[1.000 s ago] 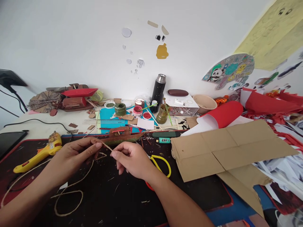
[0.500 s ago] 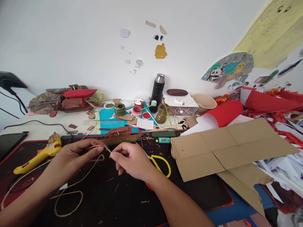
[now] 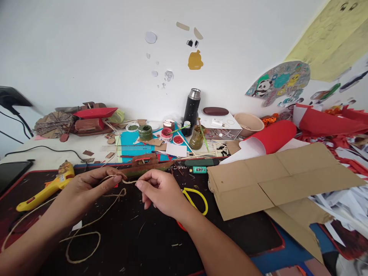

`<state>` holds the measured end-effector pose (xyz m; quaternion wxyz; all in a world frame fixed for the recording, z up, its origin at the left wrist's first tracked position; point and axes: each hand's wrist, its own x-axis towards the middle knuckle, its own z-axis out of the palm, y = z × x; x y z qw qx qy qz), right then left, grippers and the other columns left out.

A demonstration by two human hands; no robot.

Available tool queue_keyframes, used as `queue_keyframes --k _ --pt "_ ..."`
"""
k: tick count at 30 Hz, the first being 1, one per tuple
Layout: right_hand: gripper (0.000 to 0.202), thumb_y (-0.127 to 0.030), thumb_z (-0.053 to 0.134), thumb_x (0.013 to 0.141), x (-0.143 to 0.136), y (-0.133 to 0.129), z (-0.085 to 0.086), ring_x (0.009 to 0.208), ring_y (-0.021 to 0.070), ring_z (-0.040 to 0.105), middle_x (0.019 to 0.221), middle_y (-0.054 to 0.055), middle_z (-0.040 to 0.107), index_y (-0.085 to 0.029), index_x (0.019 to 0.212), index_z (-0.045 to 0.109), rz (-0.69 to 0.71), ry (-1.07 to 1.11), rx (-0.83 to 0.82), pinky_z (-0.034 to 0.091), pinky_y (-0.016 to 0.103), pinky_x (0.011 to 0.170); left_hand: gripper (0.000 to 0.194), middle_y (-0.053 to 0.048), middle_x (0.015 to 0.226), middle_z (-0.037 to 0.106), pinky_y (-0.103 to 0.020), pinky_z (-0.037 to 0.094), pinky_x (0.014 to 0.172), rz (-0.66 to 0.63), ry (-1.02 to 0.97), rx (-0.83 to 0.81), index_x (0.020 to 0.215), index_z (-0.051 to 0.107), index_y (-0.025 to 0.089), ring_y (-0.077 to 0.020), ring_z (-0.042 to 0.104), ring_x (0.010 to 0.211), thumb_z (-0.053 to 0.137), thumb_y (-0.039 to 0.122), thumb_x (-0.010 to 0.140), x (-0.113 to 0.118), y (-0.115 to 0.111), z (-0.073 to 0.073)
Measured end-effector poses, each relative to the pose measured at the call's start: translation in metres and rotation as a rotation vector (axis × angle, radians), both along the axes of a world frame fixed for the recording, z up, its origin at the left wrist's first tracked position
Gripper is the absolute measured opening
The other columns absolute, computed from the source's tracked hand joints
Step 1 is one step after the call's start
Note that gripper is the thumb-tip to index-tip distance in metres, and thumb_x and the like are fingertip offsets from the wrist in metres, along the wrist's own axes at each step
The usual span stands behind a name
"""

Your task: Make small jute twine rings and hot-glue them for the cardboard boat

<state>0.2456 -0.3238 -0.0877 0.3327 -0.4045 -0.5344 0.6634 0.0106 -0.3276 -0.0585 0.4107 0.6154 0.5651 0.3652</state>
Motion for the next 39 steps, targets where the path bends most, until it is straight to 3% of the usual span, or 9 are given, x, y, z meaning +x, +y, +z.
queue_keyframes --k 7,12,22,29,35,39 --pt "0.035 -0.054 0.077 0.097 0.0 0.002 0.0 0.048 0.0119 0.061 0.063 -0.006 0.063 -0.021 0.101 0.067 -0.038 0.054 0.018 0.037 0.021 0.042 0.039 -0.001 0.071 0.077 -0.027 0.052 0.059 -0.069 0.161 0.035 0.086 0.081 0.024 -0.0211 0.067 0.064 0.071 0.061 0.092 0.005 -0.001 0.003" --pt "0.038 -0.058 0.077 0.097 0.0 0.002 0.002 0.047 0.0117 0.061 0.063 -0.006 0.063 -0.021 0.098 0.067 -0.048 0.058 0.02 0.036 0.021 0.042 0.032 -0.001 0.077 0.08 -0.027 0.054 0.065 -0.263 0.23 0.1 0.086 0.082 0.026 -0.0205 0.072 0.069 0.064 0.05 0.097 0.01 -0.004 0.0" --pt "0.045 -0.063 0.082 0.094 -0.001 -0.003 0.006 0.048 0.0112 0.061 0.061 -0.006 0.064 -0.021 0.092 0.065 0.073 0.052 -0.045 0.038 0.021 0.044 0.039 0.0 0.074 0.072 -0.025 0.047 0.059 -0.411 0.245 0.06 0.084 0.078 0.024 -0.017 0.063 0.065 0.056 0.048 0.105 0.013 -0.009 -0.007" --pt "0.054 -0.072 0.083 0.091 -0.001 -0.002 0.007 0.048 0.0112 0.06 0.058 -0.006 0.062 -0.022 0.087 0.063 0.138 0.05 -0.088 0.038 0.021 0.044 0.038 0.0 0.078 0.078 -0.027 0.054 0.066 -0.366 0.192 0.02 0.086 0.08 0.025 -0.0203 0.07 0.072 0.06 0.052 0.103 0.012 -0.006 -0.005" --pt "0.05 -0.068 0.08 0.094 0.0 0.0 0.003 0.048 0.011 0.06 0.057 -0.007 0.061 -0.021 0.088 0.063 0.153 0.043 -0.072 0.039 0.02 0.045 0.037 -0.003 0.083 0.08 -0.029 0.058 0.068 -0.327 0.1 -0.046 0.088 0.083 0.025 -0.0225 0.074 0.076 0.064 0.055 0.098 0.01 0.0 0.005" --pt "0.052 -0.07 0.082 0.093 -0.001 0.0 0.004 0.047 0.011 0.059 0.057 -0.007 0.061 -0.022 0.088 0.063 0.146 0.034 -0.073 0.039 0.021 0.045 0.03 -0.002 0.081 0.08 -0.029 0.058 0.071 -0.34 0.068 -0.051 0.085 0.082 0.025 -0.0215 0.073 0.076 0.071 0.051 0.094 0.01 0.0 0.003"
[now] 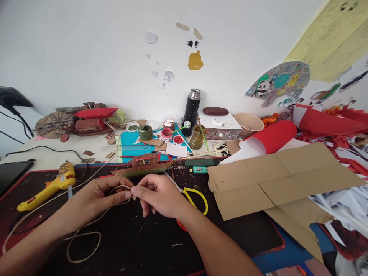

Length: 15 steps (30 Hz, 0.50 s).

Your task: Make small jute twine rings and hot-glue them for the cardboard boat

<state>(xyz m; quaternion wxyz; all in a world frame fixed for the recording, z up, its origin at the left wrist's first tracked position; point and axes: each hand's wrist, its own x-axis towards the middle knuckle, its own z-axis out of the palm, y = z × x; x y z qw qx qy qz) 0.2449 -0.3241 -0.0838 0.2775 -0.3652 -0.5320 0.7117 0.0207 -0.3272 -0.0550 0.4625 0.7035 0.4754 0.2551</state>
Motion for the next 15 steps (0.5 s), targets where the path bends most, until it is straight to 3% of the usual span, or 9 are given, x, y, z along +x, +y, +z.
queue_keyframes --k 9,15 --pt "0.054 -0.071 0.083 0.091 0.0 0.001 -0.001 0.046 0.0109 0.06 0.057 -0.007 0.063 -0.021 0.087 0.063 -0.007 0.031 -0.001 0.037 0.02 0.043 0.024 -0.001 0.084 0.083 -0.031 0.061 0.077 0.103 -0.02 0.101 0.087 0.084 0.026 -0.0221 0.076 0.079 0.076 0.049 0.092 0.004 -0.006 -0.009" --pt "0.057 -0.072 0.087 0.088 0.0 0.001 -0.003 0.044 0.0106 0.06 0.054 -0.007 0.061 -0.021 0.083 0.062 0.009 0.064 -0.041 0.036 0.02 0.042 0.019 -0.003 0.09 0.086 -0.029 0.061 0.072 0.137 -0.079 0.127 0.098 0.085 0.025 -0.0223 0.078 0.079 0.078 0.042 0.091 0.005 -0.008 -0.012"
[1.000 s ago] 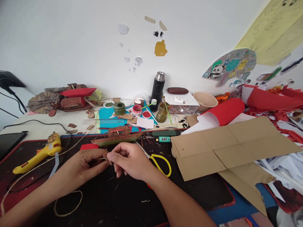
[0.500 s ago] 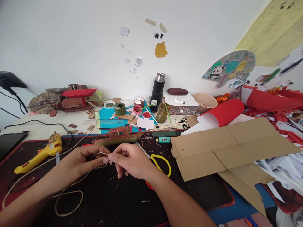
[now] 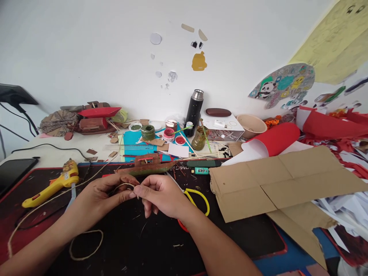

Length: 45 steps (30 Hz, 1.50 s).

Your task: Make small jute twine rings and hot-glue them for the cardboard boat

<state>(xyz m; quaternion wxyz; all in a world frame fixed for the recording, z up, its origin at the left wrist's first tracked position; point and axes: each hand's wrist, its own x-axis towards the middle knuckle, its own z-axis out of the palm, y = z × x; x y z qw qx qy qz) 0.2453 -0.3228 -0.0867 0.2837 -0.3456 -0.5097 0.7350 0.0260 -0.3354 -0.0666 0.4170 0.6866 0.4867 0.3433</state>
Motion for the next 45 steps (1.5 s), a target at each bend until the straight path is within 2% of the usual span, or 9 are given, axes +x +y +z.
queue_keyframes --k 4,10,13,17,24,32,38,45 --pt "0.058 -0.073 0.088 0.087 0.001 -0.0006 -0.0001 0.044 0.0102 0.059 0.053 -0.007 0.061 -0.021 0.083 0.063 0.027 0.023 -0.034 0.036 0.02 0.041 0.015 -0.002 0.091 0.087 -0.028 0.063 0.076 -0.033 -0.073 0.025 0.098 0.086 0.026 -0.021 0.08 0.081 0.078 0.037 0.093 0.0003 -0.0028 0.0012" --pt "0.056 -0.071 0.087 0.088 0.0015 -0.001 -0.0018 0.045 0.0104 0.061 0.055 -0.007 0.061 -0.021 0.085 0.064 0.026 0.028 -0.044 0.036 0.02 0.042 0.018 0.002 0.074 0.078 -0.024 0.056 0.067 -0.039 -0.022 0.013 0.081 0.081 0.025 -0.017 0.071 0.068 0.079 0.039 0.091 0.002 -0.0029 0.0028" --pt "0.055 -0.071 0.084 0.091 0.0011 -0.0014 -0.0023 0.046 0.0109 0.062 0.058 -0.006 0.064 -0.021 0.086 0.063 0.003 0.019 -0.031 0.037 0.02 0.042 0.023 0.0 0.078 0.079 -0.026 0.056 0.069 -0.042 0.009 -0.017 0.084 0.081 0.024 -0.018 0.071 0.071 0.076 0.044 0.094 0.0026 -0.0012 0.0028" --pt "0.05 -0.068 0.081 0.094 0.0001 -0.0015 -0.0011 0.047 0.011 0.063 0.061 -0.006 0.065 -0.021 0.09 0.063 -0.061 0.019 -0.006 0.037 0.02 0.042 0.028 0.0 0.079 0.076 -0.026 0.054 0.066 0.017 0.034 -0.038 0.086 0.079 0.024 -0.0184 0.069 0.071 0.074 0.051 0.092 0.0012 0.0008 0.0031" --pt "0.041 -0.058 0.084 0.093 -0.0023 -0.0036 0.004 0.046 0.0109 0.061 0.059 -0.007 0.063 -0.02 0.094 0.067 -0.095 -0.062 0.058 0.038 0.02 0.042 0.033 0.001 0.075 0.072 -0.027 0.05 0.063 0.06 0.085 -0.068 0.087 0.074 0.024 -0.018 0.063 0.067 0.07 0.056 0.091 -0.0006 0.0016 0.003" --pt "0.045 -0.062 0.084 0.093 -0.0022 -0.0039 0.0033 0.047 0.0116 0.06 0.057 -0.006 0.062 -0.02 0.093 0.067 -0.134 -0.069 0.062 0.038 0.021 0.044 0.034 0.001 0.075 0.07 -0.027 0.048 0.063 -0.019 0.055 -0.134 0.085 0.075 0.023 -0.0181 0.061 0.069 0.07 0.056 0.091 0.0004 0.0041 0.0084" --pt "0.042 -0.059 0.084 0.093 -0.0026 -0.0049 0.0028 0.047 0.0115 0.059 0.058 -0.006 0.062 -0.02 0.094 0.067 -0.139 -0.082 0.068 0.038 0.021 0.044 0.037 0.0 0.076 0.069 -0.027 0.047 0.064 -0.067 0.03 -0.227 0.086 0.076 0.022 -0.0179 0.059 0.07 0.073 0.059 0.09 -0.0018 0.0055 0.0043" --pt "0.037 -0.054 0.081 0.095 -0.0016 -0.0039 0.0001 0.048 0.0114 0.059 0.059 -0.007 0.062 -0.02 0.095 0.066 -0.129 -0.088 0.081 0.039 0.021 0.045 0.039 -0.002 0.08 0.073 -0.029 0.05 0.069 -0.083 0.065 -0.202 0.085 0.075 0.022 -0.0197 0.062 0.075 0.071 0.06 0.094 -0.0001 0.0015 0.0022"
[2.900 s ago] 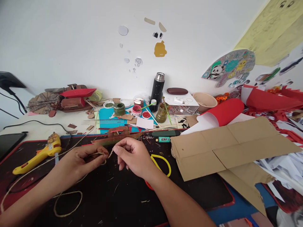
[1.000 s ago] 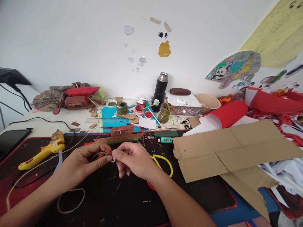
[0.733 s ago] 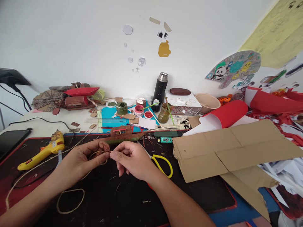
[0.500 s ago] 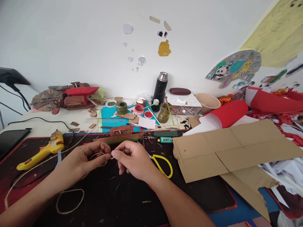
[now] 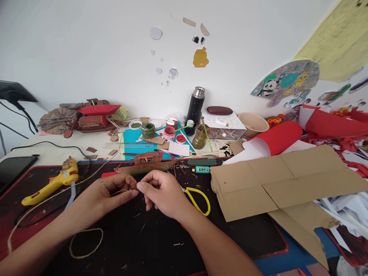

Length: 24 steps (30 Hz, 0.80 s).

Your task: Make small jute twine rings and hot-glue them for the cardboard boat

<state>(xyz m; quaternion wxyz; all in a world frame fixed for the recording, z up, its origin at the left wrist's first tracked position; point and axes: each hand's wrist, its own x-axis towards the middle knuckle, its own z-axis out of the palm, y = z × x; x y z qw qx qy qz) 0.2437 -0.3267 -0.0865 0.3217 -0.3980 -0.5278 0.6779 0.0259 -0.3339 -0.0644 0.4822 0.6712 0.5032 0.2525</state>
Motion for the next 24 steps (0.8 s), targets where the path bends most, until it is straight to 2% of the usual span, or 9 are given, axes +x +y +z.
queue_keyframes --k 2,6,7,10,13,19,24 --pt "0.037 -0.054 0.08 0.096 0.0 0.001 0.0 0.047 0.0115 0.059 0.058 -0.007 0.062 -0.021 0.095 0.065 -0.003 0.0 0.003 0.038 0.021 0.044 0.039 0.0 0.078 0.068 -0.029 0.049 0.068 -0.007 -0.009 0.012 0.088 0.076 0.022 -0.0192 0.06 0.073 0.072 0.06 0.094 -0.001 0.001 0.0" --pt "0.035 -0.053 0.079 0.096 0.0 0.001 0.0 0.046 0.0118 0.059 0.057 -0.007 0.062 -0.021 0.095 0.064 -0.008 -0.006 0.006 0.038 0.021 0.043 0.043 0.009 0.068 0.042 -0.026 0.037 0.057 -0.04 0.016 -0.003 0.112 0.076 0.025 -0.0161 0.043 0.062 0.079 0.061 0.089 -0.005 0.003 -0.002" --pt "0.033 -0.051 0.078 0.096 0.0 0.001 0.0 0.046 0.0118 0.06 0.057 -0.007 0.062 -0.021 0.094 0.064 -0.01 -0.009 0.008 0.038 0.02 0.043 0.043 0.01 0.068 0.04 -0.025 0.036 0.057 -0.059 0.039 -0.016 0.114 0.077 0.025 -0.016 0.042 0.061 0.079 0.06 0.089 -0.007 0.004 -0.003" --pt "0.028 -0.046 0.075 0.097 0.001 0.001 0.001 0.047 0.0117 0.06 0.057 -0.007 0.062 -0.021 0.094 0.064 -0.019 -0.018 0.01 0.038 0.02 0.043 0.036 0.005 0.074 0.057 -0.027 0.042 0.063 -0.121 0.104 -0.037 0.104 0.08 0.026 -0.018 0.054 0.069 0.074 0.061 0.094 -0.011 0.004 -0.004" --pt "0.026 -0.045 0.074 0.096 0.0 0.001 0.001 0.046 0.0116 0.059 0.057 -0.007 0.062 -0.022 0.094 0.063 -0.021 -0.021 0.007 0.038 0.02 0.042 0.039 0.0 0.085 0.073 -0.029 0.05 0.074 -0.122 0.119 -0.003 0.091 0.081 0.026 -0.0215 0.066 0.08 0.067 0.062 0.099 -0.015 0.006 -0.002" --pt "0.028 -0.046 0.076 0.097 0.0 0.001 0.001 0.046 0.0115 0.059 0.056 -0.008 0.06 -0.022 0.092 0.063 -0.016 -0.037 0.011 0.038 0.02 0.043 0.036 -0.001 0.086 0.08 -0.031 0.055 0.077 -0.022 0.084 0.1 0.087 0.082 0.026 -0.0227 0.071 0.081 0.067 0.057 0.097 -0.015 0.008 0.004" --pt "0.031 -0.049 0.078 0.096 0.0 0.001 0.001 0.047 0.0117 0.06 0.057 -0.007 0.062 -0.021 0.093 0.064 -0.017 -0.057 0.011 0.039 0.02 0.043 0.034 -0.002 0.086 0.084 -0.031 0.057 0.077 -0.02 0.072 0.096 0.086 0.085 0.028 -0.0233 0.075 0.081 0.071 0.057 0.096 -0.009 0.005 0.003"
